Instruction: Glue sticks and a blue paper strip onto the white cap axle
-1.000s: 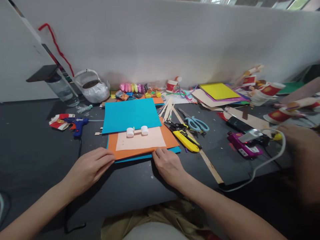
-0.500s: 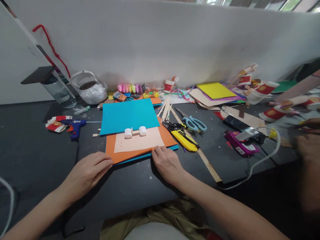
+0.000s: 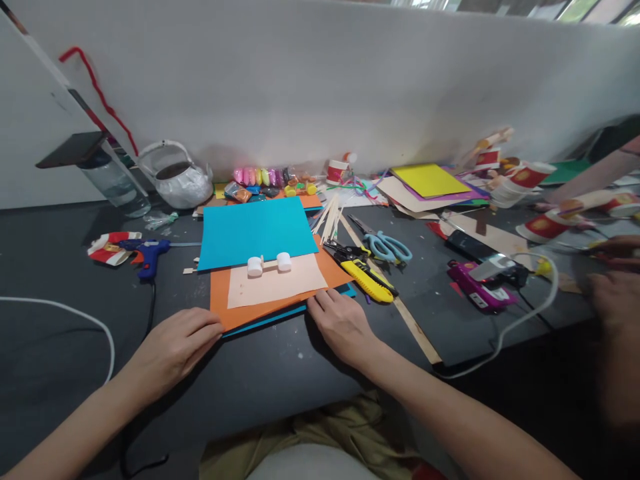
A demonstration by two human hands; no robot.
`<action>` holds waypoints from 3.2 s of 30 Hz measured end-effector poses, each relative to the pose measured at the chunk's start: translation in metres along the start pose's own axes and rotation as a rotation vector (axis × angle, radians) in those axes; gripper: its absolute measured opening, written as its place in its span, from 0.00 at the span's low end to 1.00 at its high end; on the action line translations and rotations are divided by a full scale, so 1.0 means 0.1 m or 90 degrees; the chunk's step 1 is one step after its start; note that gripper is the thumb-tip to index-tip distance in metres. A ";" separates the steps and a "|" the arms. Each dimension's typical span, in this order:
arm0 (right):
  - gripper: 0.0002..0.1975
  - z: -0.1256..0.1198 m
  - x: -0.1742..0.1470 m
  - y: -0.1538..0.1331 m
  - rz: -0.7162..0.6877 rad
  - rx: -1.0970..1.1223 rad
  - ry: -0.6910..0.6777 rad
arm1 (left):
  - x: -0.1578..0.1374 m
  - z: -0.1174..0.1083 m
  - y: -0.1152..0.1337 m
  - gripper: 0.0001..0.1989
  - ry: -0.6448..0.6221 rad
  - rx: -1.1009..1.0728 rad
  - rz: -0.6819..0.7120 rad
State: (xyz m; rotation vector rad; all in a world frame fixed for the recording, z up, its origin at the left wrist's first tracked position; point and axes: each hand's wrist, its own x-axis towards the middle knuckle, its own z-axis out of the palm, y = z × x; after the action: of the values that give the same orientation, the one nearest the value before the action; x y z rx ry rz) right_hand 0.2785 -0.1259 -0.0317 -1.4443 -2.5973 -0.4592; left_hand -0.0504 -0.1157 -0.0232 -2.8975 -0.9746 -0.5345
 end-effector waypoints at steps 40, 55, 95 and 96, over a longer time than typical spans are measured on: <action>0.10 0.06 -0.23 0.81 -0.160 0.000 -0.009 | -0.04 0.11 0.04 0.07 -0.001 -0.050 -0.037; 0.13 -0.04 -0.12 0.65 -0.158 0.030 0.006 | -0.08 0.07 0.03 0.12 0.028 0.096 -0.009; 0.08 0.34 1.15 1.07 -0.058 -0.124 -0.068 | 0.91 0.22 -0.98 0.06 -0.022 0.287 -0.156; 0.08 0.34 1.18 1.08 -0.042 -0.126 -0.060 | 0.95 0.22 -1.01 0.07 -0.005 0.283 -0.166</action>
State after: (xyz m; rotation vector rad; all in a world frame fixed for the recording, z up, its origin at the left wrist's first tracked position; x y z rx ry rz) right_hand 0.3078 0.0333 -0.0113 -1.4743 -2.7482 -0.6911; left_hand -0.0329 0.0233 -0.0191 -2.3994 -1.2900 -0.2697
